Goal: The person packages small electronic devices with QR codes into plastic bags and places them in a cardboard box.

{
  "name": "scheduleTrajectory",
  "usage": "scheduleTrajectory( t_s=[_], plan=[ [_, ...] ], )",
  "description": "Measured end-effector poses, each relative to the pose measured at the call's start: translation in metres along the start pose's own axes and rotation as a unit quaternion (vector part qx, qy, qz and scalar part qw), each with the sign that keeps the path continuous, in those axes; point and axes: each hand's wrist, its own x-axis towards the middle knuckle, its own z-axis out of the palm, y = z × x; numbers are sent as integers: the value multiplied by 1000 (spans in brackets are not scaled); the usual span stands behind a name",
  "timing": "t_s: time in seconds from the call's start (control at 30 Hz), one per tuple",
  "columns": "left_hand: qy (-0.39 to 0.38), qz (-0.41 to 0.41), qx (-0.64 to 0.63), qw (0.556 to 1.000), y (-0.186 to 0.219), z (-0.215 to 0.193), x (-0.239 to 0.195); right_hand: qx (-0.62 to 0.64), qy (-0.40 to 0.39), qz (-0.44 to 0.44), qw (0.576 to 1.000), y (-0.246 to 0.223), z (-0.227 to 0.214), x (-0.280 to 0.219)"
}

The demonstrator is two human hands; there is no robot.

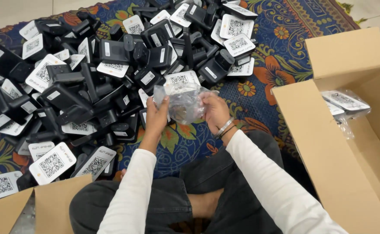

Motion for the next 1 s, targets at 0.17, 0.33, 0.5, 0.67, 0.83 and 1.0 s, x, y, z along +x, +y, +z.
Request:
scheduleTrajectory(
  t_s=[0.17,0.33,0.5,0.67,0.83,1.0],
  plan=[
    [-98,-200,-98,970,24,-41,-8,116,23,67,991,-22,24,-4],
    [-110,-157,-24,981,42,-76,-28,20,65,76,995,-7,3,15],
    [15,-124,-118,985,41,-107,-45,-174,84,83,978,-7,16,25],
    [142,-80,-72,984,18,-132,-35,-166,33,131,977,7,18,27],
    [194,-2,-72,978,9,-140,-33,-110,24,113,987,22,16,21],
    [161,-108,-249,949,12,-150,-35,-193,78,95,973,34,8,16]
  ],
)
